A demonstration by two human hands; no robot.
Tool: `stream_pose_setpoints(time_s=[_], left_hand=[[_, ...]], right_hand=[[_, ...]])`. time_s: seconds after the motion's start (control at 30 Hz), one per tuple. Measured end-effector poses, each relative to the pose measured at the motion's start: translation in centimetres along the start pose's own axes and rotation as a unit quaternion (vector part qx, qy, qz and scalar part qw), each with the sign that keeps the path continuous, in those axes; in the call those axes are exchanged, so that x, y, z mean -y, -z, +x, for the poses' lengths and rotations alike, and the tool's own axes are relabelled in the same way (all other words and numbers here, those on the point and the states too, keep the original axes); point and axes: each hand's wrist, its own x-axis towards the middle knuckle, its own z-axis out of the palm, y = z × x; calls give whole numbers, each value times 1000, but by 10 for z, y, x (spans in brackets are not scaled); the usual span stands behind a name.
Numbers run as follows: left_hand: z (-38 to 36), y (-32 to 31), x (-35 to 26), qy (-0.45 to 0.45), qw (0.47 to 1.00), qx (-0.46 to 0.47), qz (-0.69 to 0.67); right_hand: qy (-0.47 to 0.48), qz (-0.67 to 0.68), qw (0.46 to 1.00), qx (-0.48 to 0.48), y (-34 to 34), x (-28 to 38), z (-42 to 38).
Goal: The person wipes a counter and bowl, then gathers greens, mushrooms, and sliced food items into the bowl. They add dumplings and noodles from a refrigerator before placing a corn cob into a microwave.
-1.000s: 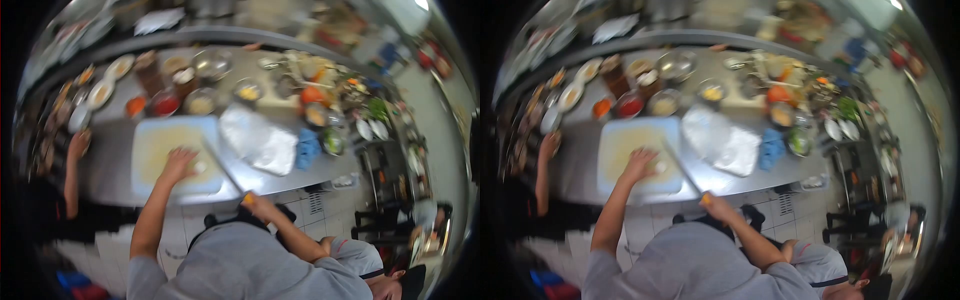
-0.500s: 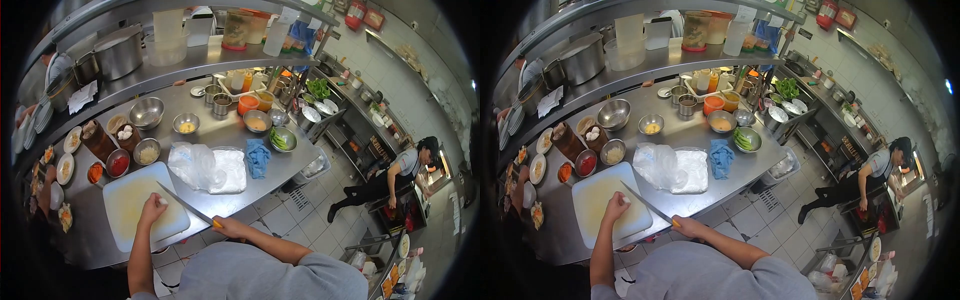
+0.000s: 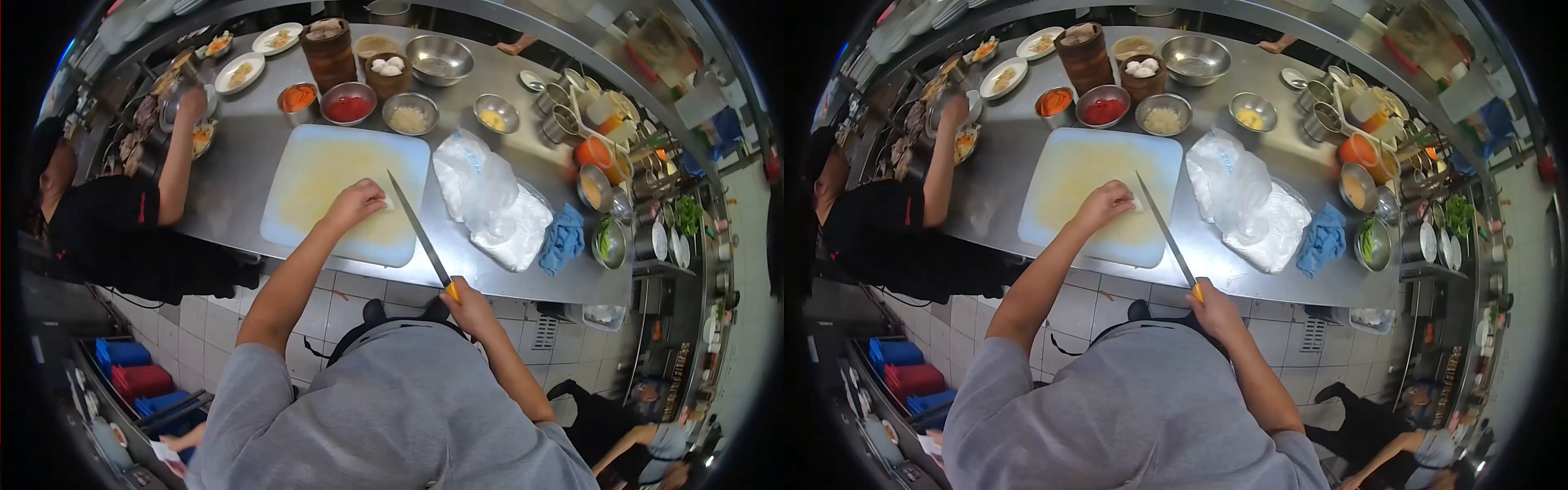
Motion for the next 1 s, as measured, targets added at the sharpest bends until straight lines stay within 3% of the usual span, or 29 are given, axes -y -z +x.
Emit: stream_pose_setpoints(time_s=[0.43, 0.83, 1.0], left_hand=[[-5, 7, -7, 0, 998, 21, 56], [-8, 15, -5, -24, 998, 25, 52], [-22, 19, 9, -59, 985, 42, 158]], right_hand=[[-3, -92, 995, 45, 23, 32, -19], [6, -108, 994, 31, -22, 35, 86], [47, -76, 996, -5, -9, 33, 73]])
